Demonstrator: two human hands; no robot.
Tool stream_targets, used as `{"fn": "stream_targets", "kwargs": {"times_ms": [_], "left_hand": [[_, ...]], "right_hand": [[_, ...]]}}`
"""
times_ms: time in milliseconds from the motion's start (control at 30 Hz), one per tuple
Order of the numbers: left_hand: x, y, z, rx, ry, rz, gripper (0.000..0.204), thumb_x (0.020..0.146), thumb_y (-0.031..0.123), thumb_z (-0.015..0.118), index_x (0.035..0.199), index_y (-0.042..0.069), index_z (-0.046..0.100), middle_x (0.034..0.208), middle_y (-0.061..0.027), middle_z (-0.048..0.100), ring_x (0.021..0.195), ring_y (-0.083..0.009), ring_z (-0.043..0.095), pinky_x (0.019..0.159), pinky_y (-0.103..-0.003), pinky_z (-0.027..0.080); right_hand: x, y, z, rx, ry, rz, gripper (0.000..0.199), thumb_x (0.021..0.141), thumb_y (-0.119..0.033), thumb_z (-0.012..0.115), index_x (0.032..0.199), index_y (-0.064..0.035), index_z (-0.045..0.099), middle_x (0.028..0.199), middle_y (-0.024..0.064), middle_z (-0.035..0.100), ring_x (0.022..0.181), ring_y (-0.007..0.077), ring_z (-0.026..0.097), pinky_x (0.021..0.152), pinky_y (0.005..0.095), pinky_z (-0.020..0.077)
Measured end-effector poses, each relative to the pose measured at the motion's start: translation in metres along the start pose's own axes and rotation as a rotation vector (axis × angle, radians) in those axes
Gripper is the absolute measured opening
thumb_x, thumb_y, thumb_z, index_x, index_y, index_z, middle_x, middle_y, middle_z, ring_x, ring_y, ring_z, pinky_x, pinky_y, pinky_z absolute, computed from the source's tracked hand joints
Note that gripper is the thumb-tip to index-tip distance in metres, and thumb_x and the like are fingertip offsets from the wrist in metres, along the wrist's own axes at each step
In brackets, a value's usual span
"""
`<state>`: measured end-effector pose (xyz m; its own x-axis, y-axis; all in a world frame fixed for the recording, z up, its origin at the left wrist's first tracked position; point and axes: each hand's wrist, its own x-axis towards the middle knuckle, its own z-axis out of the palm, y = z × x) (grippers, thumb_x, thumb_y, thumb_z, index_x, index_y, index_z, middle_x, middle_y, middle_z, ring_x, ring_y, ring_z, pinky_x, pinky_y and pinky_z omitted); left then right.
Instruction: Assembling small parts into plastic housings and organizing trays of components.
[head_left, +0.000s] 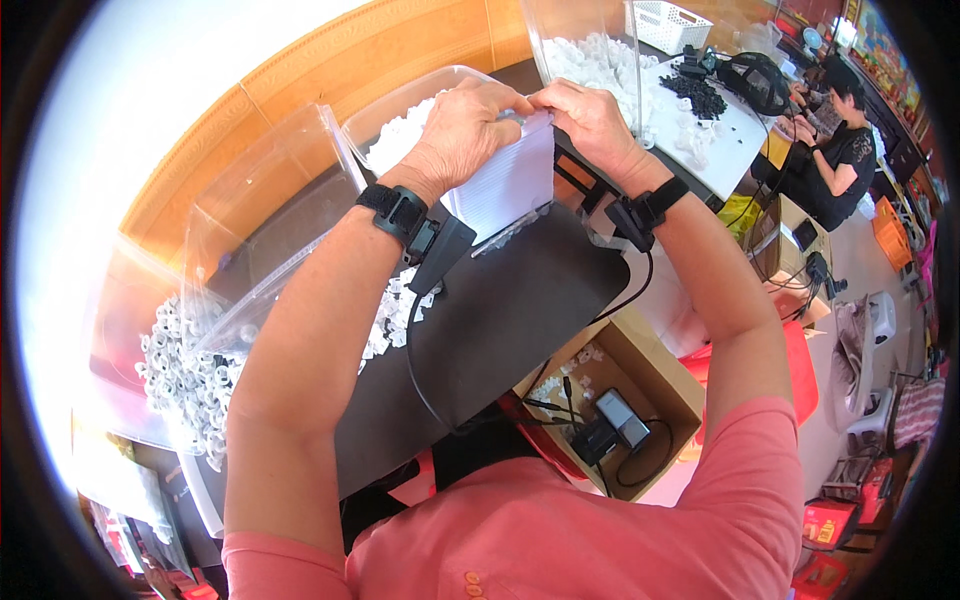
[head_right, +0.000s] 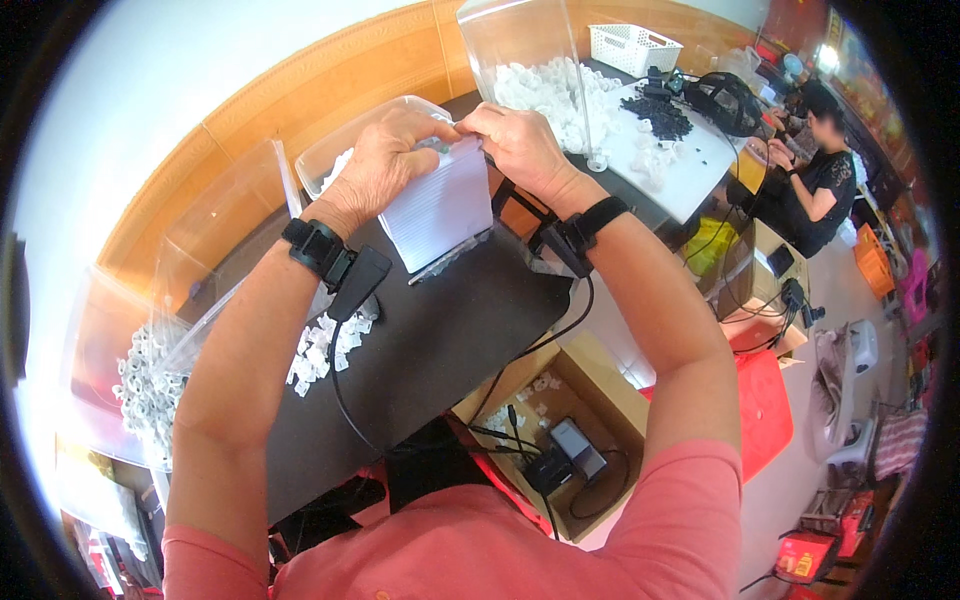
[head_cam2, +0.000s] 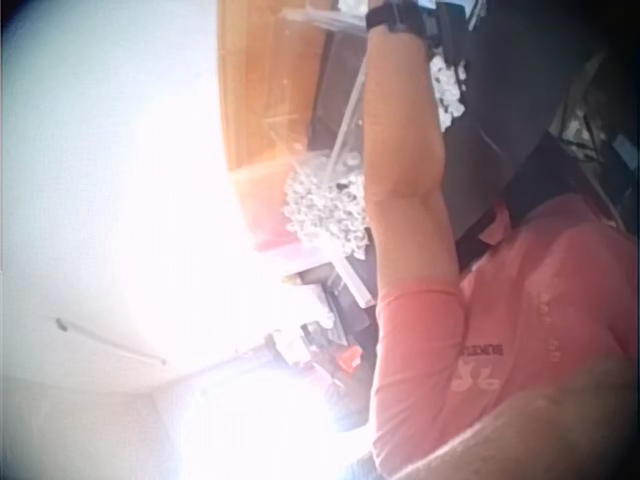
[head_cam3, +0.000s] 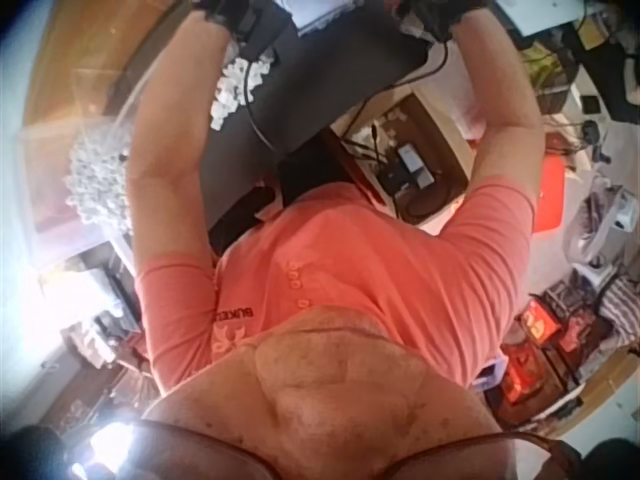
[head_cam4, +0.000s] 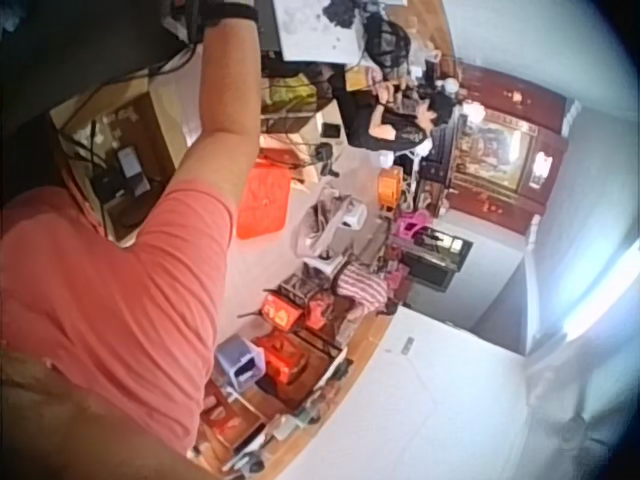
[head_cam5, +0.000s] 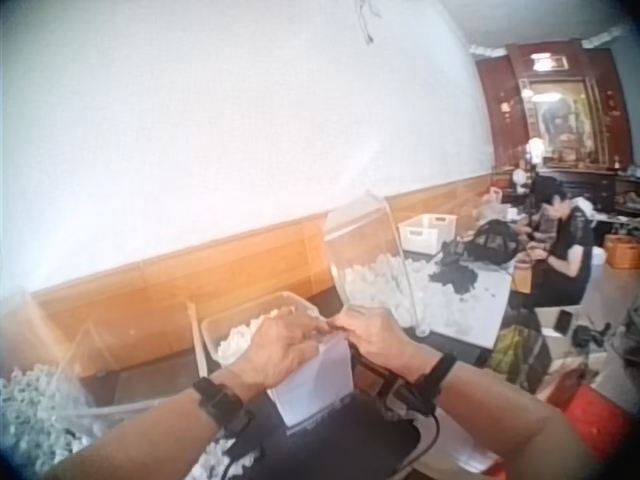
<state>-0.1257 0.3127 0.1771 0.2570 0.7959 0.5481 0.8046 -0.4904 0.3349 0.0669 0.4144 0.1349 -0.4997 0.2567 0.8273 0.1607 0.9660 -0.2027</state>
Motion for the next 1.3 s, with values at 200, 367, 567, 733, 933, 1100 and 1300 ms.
{"fn": "stream_targets", "kwargs": {"times_ms": [200, 367, 567, 733, 933, 1100, 1300], "left_hand": [[0.001, 0.001, -0.005, -0.055, -0.038, -0.070, 0.028, 0.081, 0.015, 0.058, 0.104, 0.006, 0.072, 0.109, -0.0173, 0.066, 0.105, -0.0326, 0.061, 0.097, -0.040, 0.048], [0.003, 0.005, -0.006, -0.052, -0.033, -0.043, 0.019, 0.085, 0.019, 0.065, 0.095, 0.004, 0.069, 0.105, -0.0161, 0.064, 0.100, -0.0313, 0.061, 0.092, -0.038, 0.049], [0.006, 0.008, -0.010, -0.058, -0.051, -0.177, 0.021, 0.087, 0.022, 0.070, 0.094, 0.002, 0.068, 0.103, -0.0146, 0.065, 0.098, -0.0278, 0.062, 0.088, -0.038, 0.049], [0.012, 0.013, -0.008, -0.053, -0.077, -0.243, 0.019, 0.085, 0.019, 0.072, 0.092, 0.002, 0.069, 0.096, -0.0134, 0.065, 0.091, -0.0258, 0.062, 0.085, -0.037, 0.049], [0.013, 0.006, -0.009, -0.076, -0.065, -0.214, 0.017, 0.083, 0.016, 0.073, 0.090, 0.001, 0.070, 0.091, -0.0124, 0.066, 0.085, -0.0221, 0.061, 0.080, -0.035, 0.049], [0.014, 0.009, -0.008, -0.128, -0.057, -0.310, 0.018, 0.084, 0.017, 0.074, 0.090, 0.000, 0.071, 0.094, -0.0116, 0.069, 0.086, -0.0202, 0.062, 0.080, -0.035, 0.050], [0.011, 0.002, -0.003, -0.156, 0.015, -0.245, 0.019, 0.078, 0.015, 0.074, 0.088, 0.000, 0.071, 0.089, -0.0193, 0.068, 0.088, -0.0332, 0.064, 0.083, -0.041, 0.050]], "right_hand": [[0.004, 0.002, -0.004, 0.028, -0.063, 0.016, 0.018, 0.082, 0.001, 0.063, 0.098, -0.0057, 0.069, 0.092, 0.0100, 0.070, 0.085, 0.0311, 0.069, 0.073, 0.0364, 0.0556], [-0.004, -0.001, -0.001, -0.101, 0.051, -0.056, 0.018, 0.083, 0.000, 0.064, 0.099, -0.0059, 0.069, 0.090, 0.0099, 0.069, 0.082, 0.0315, 0.069, 0.070, 0.0376, 0.0555], [-0.001, -0.005, -0.008, -0.104, -0.053, -0.048, 0.021, 0.086, 0.000, 0.059, 0.105, -0.0017, 0.069, 0.095, 0.0138, 0.069, 0.087, 0.0319, 0.069, 0.078, 0.0366, 0.0551], [0.001, 0.002, -0.011, -0.131, -0.052, -0.086, 0.021, 0.085, 0.000, 0.060, 0.103, -0.0019, 0.069, 0.094, 0.0131, 0.069, 0.084, 0.0315, 0.069, 0.076, 0.0354, 0.0551], [0.009, 0.007, -0.013, -0.045, -0.101, -0.065, 0.020, 0.081, 0.000, 0.060, 0.098, -0.0011, 0.070, 0.091, 0.0129, 0.070, 0.082, 0.0313, 0.068, 0.074, 0.0361, 0.0550], [0.021, 0.013, -0.017, -0.124, -0.233, -0.055, 0.013, 0.080, -0.003, 0.060, 0.089, -0.0085, 0.069, 0.089, 0.0084, 0.071, 0.079, 0.0332, 0.067, 0.070, 0.0417, 0.0530], [0.011, 0.010, -0.011, 0.012, -0.150, -0.010, 0.012, 0.082, -0.003, 0.061, 0.092, -0.0064, 0.067, 0.091, 0.0123, 0.070, 0.083, 0.0324, 0.067, 0.074, 0.0402, 0.0537]]}}
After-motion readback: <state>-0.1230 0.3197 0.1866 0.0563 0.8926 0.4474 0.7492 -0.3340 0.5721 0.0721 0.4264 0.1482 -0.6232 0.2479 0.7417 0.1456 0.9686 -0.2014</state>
